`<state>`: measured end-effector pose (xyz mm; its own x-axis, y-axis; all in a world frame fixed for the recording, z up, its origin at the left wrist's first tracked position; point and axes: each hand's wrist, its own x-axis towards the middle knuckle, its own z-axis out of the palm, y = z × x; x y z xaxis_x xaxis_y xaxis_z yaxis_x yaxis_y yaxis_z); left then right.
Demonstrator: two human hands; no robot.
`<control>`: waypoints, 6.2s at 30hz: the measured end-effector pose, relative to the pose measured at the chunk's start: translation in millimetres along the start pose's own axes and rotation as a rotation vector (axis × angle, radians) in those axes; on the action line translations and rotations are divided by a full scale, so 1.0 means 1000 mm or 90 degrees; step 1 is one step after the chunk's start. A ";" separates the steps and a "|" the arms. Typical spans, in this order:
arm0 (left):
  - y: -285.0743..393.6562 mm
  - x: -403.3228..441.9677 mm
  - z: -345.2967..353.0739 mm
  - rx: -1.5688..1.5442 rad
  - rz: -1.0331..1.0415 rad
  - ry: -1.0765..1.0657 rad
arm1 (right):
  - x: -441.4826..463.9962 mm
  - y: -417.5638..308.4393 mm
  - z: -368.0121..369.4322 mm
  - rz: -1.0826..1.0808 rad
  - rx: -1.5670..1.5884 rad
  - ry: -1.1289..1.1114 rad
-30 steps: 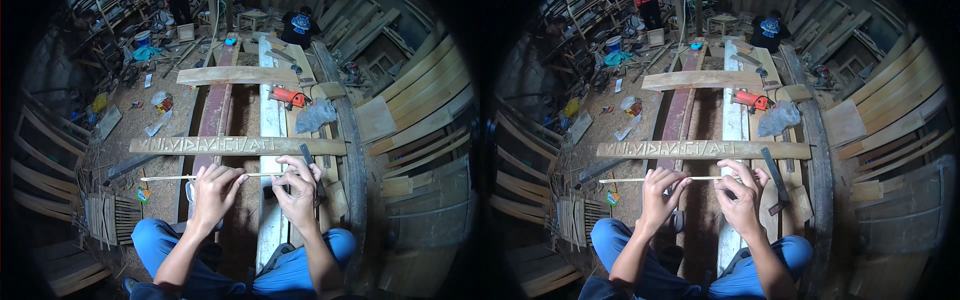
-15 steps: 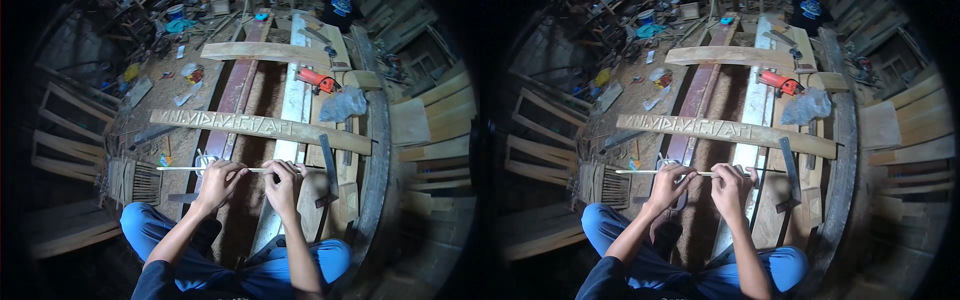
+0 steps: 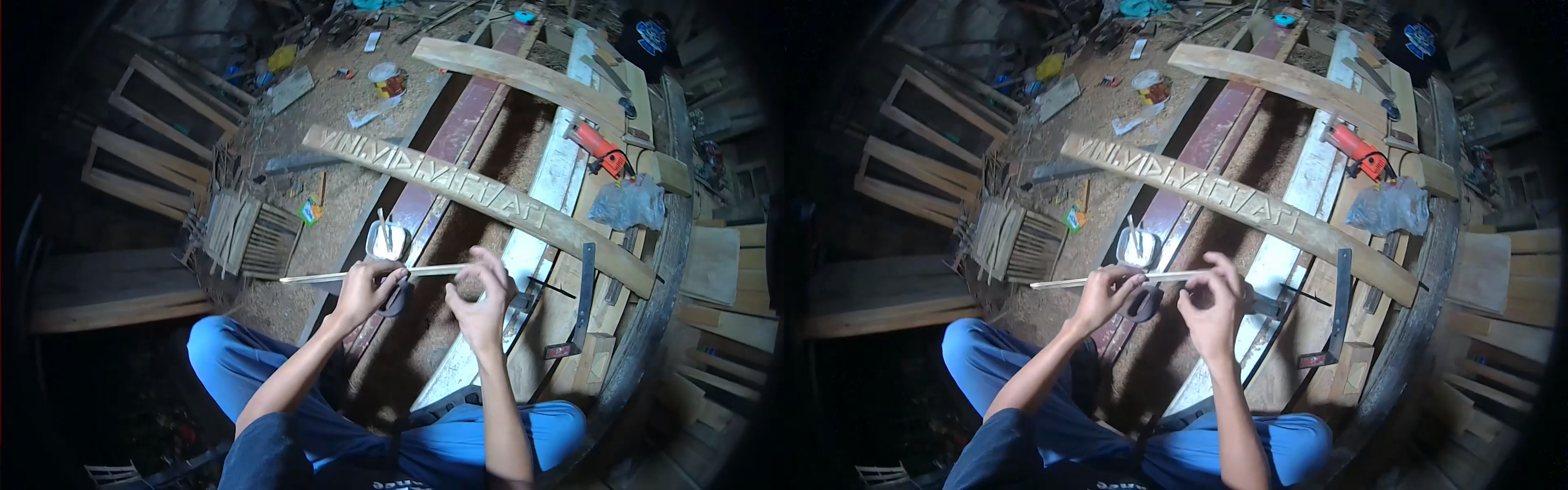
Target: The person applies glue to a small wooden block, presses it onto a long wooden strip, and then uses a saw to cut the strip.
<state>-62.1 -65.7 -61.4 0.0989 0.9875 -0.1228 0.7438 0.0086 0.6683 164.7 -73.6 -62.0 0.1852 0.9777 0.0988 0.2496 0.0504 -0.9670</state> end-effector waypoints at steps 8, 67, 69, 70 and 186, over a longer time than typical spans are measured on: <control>-0.030 -0.007 -0.021 -0.154 -0.036 0.008 | 0.004 -0.015 0.033 -0.106 -0.177 -0.025; 0.092 0.034 0.160 -0.111 -0.050 0.202 | 0.054 0.100 -0.027 -0.041 0.033 0.126; 0.100 0.039 0.186 -0.125 -0.071 0.141 | 0.051 0.114 -0.048 0.002 0.007 0.130; 0.102 0.041 0.199 -0.153 -0.087 0.117 | 0.049 0.120 -0.057 0.028 -0.015 0.121; 0.101 -0.016 0.216 -0.161 0.032 0.442 | -0.012 0.114 -0.078 0.214 0.268 -0.103</control>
<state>154.7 -115.2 -150.5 -0.3738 0.8596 0.3485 0.5661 -0.0862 0.8198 265.0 -95.5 -154.8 0.0320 0.9713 -0.2356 -0.2051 -0.2243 -0.9527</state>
